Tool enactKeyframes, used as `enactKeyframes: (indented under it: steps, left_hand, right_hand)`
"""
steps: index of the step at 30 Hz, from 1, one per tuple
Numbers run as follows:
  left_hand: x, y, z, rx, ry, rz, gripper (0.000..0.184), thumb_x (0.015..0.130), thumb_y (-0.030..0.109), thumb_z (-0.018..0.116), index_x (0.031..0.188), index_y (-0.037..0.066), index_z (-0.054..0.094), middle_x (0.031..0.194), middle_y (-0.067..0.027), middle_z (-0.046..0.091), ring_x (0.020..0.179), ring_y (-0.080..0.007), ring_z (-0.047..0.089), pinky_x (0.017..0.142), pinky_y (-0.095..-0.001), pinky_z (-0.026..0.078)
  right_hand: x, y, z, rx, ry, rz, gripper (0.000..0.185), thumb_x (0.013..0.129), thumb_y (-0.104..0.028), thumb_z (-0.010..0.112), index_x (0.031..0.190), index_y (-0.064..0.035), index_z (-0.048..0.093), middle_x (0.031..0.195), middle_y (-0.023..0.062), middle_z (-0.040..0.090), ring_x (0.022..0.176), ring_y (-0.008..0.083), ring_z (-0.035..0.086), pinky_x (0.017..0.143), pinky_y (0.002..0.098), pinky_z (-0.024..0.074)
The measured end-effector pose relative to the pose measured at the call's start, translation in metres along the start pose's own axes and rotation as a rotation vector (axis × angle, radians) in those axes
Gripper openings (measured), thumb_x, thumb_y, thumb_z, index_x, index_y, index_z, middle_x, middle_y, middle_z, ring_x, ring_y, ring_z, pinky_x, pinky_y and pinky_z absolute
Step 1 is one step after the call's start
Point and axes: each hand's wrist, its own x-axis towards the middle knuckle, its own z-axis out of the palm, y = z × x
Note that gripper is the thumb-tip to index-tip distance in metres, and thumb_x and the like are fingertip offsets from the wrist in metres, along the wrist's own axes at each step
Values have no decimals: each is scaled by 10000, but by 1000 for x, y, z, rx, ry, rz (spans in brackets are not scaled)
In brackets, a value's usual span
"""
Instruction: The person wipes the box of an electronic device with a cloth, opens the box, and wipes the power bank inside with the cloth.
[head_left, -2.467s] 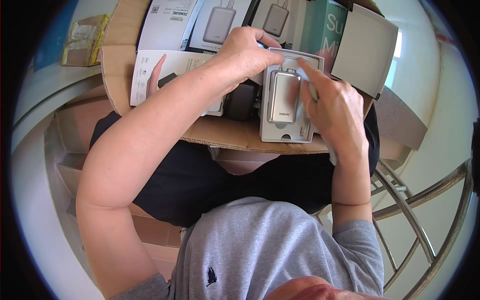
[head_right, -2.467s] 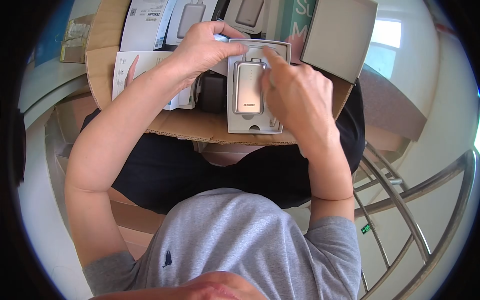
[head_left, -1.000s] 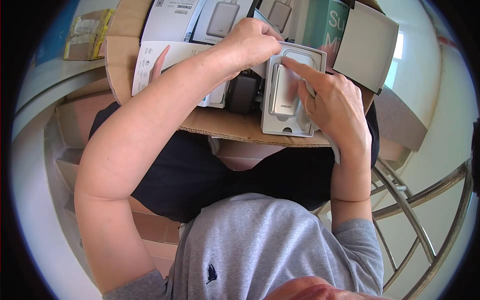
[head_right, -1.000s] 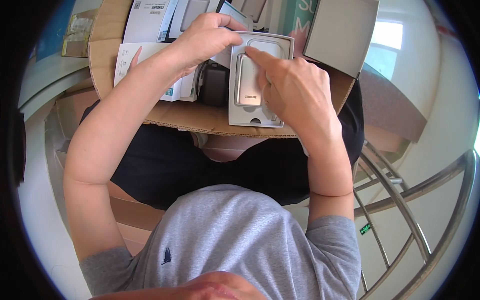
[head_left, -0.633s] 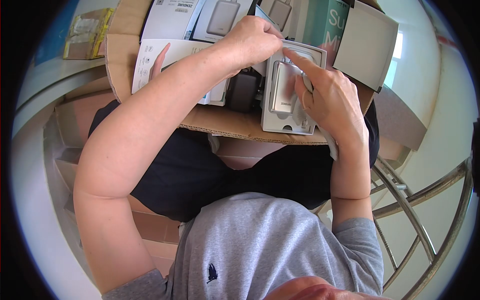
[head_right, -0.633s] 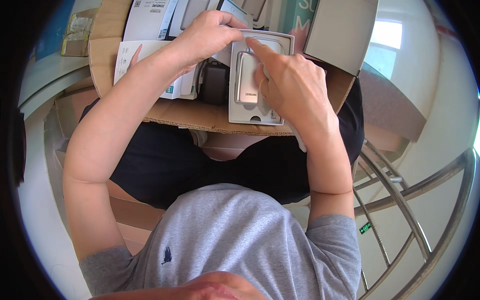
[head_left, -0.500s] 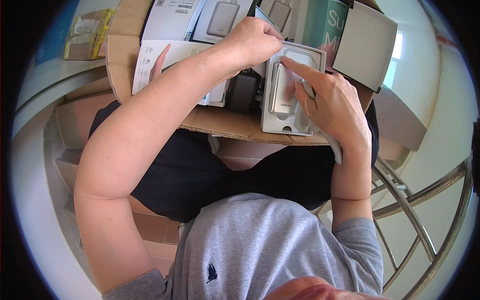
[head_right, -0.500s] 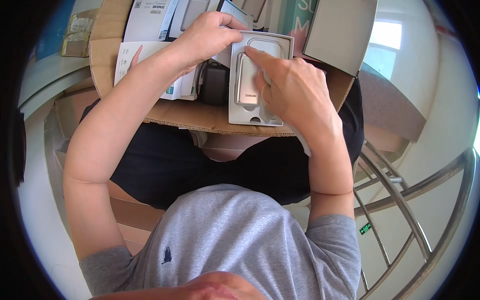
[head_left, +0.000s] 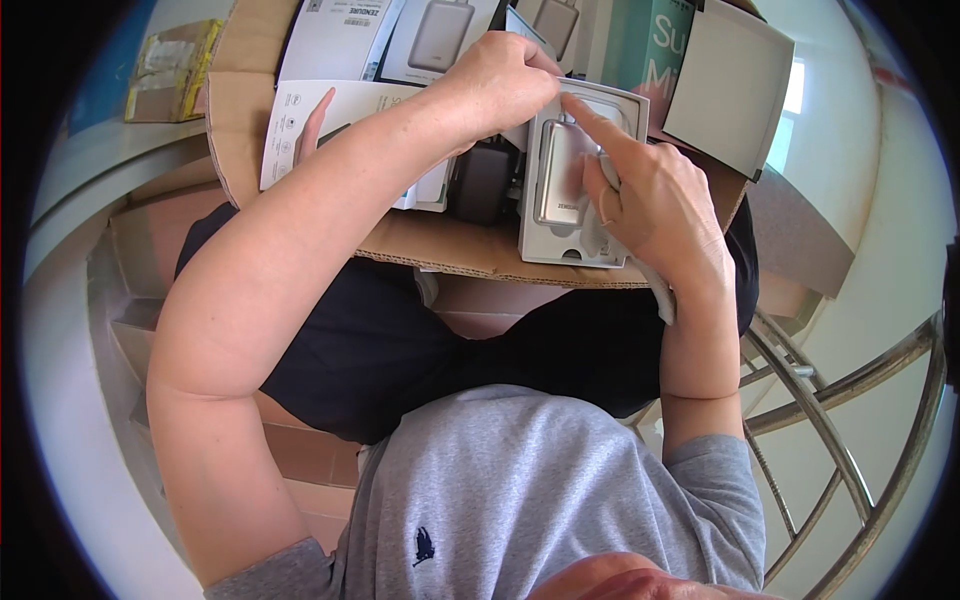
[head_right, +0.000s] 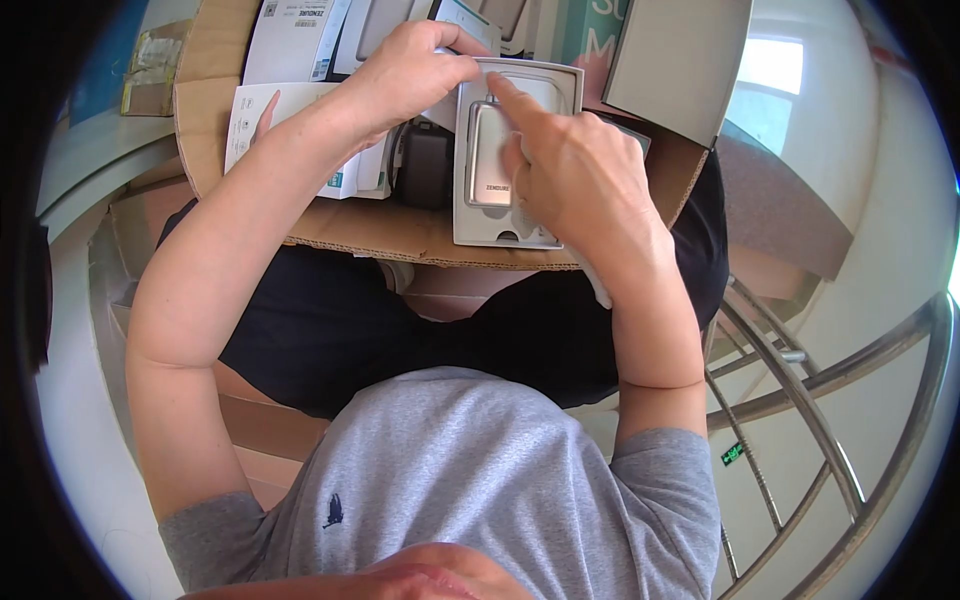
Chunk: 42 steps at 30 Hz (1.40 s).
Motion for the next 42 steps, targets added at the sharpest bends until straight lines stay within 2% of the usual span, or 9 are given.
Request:
enactKeyframes:
  steps: [5, 9, 20, 25, 34, 42]
  left_hand:
    - [-1, -2, -2, 7, 17, 7, 337, 813, 103, 550, 1035, -49, 752, 1032, -188, 727, 956, -278, 674, 867, -354, 549]
    - [-1, -1, -2, 8, -6, -12, 332, 821, 124, 560, 1032, -45, 753, 1037, -178, 731, 951, -272, 677, 866, -351, 550]
    - [0, 1, 0, 39, -14, -9, 326, 822, 142, 578, 1021, -48, 754, 1041, -165, 734, 936, -260, 677, 854, -350, 554]
    - [-2, -3, -3, 60, 18, 22, 336, 828, 156, 588, 1048, -42, 747, 1027, -168, 735, 901, -252, 684, 822, -340, 561]
    - [2, -13, 3, 176, -3, 96, 387, 864, 269, 697, 1117, -23, 710, 981, -154, 739, 786, -230, 701, 754, -320, 577]
    - [4, -13, 4, 174, -11, 80, 398, 858, 282, 753, 1108, -25, 708, 972, -153, 741, 802, -231, 719, 775, -331, 590]
  right_hand:
    - [2, 1, -8, -68, 21, 36, 514, 908, -137, 614, 1412, -233, 639, 764, 163, 688, 654, 371, 621, 678, 441, 501]
    - [2, -2, 2, -27, 27, -24, 515, 902, -138, 618, 1409, -222, 641, 759, 174, 681, 646, 372, 616, 679, 438, 502]
    - [-1, 2, 2, -32, 8, -15, 511, 895, -124, 607, 1399, -202, 648, 757, 176, 681, 641, 383, 602, 677, 430, 503]
    - [0, 13, -6, 14, 69, -38, 512, 902, -120, 601, 1407, -194, 640, 783, 175, 695, 657, 379, 617, 681, 429, 507]
    - [-4, 11, -2, -29, 87, -2, 479, 894, -116, 606, 1369, -144, 664, 859, 206, 716, 690, 383, 638, 704, 443, 522]
    - [-6, 13, -9, -38, 68, 75, 456, 887, -116, 610, 1338, -84, 672, 857, 218, 717, 701, 381, 648, 706, 443, 526]
